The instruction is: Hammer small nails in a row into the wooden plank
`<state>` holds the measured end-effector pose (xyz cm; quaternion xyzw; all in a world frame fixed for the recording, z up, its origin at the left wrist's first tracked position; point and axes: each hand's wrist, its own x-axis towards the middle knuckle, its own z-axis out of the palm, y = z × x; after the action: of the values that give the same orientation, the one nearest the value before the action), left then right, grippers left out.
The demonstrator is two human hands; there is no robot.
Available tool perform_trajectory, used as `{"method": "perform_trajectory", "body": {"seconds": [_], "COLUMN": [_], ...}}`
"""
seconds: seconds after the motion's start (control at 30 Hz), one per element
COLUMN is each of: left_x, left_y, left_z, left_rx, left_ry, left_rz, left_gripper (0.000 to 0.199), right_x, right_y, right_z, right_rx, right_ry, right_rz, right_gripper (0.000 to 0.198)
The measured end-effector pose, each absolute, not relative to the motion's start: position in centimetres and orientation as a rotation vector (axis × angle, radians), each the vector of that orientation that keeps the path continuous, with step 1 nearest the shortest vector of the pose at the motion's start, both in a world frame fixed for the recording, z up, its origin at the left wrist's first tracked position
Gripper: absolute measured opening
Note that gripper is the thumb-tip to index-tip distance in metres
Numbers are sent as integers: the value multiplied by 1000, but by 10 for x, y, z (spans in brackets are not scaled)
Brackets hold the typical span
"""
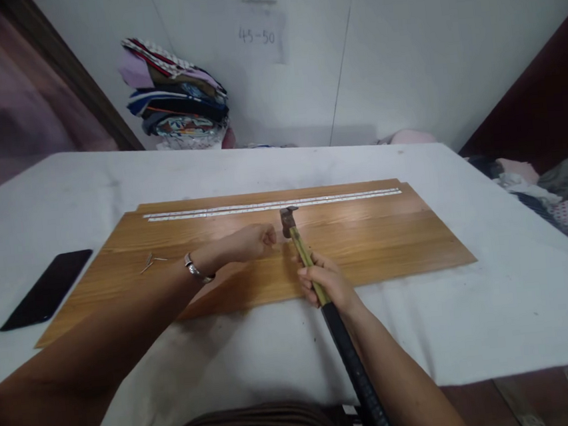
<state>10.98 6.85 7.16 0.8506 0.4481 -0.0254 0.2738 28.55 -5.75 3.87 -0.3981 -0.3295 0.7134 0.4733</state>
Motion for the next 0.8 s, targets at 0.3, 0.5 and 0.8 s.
{"method": "perform_trajectory", "body": {"seconds": [0.3,0.5,0.8], "left_x": [114,119,126], "left_y": [76,79,81], "left_z": [71,75,78], "left_rx": [2291,2299,2329], "left_ry": [1118,1082,1111], "left_rz": [-92,-180,-283], "left_gripper": [17,8,11], "right_x": [286,287,285], "right_y": [-59,-60,-60], "right_z": [38,40,38], "right_rx": [-982,-976,-970], "right_ry": [-788,-805,-792], "right_rz": [1745,1746,1728], "right_gripper": [34,34,34]}}
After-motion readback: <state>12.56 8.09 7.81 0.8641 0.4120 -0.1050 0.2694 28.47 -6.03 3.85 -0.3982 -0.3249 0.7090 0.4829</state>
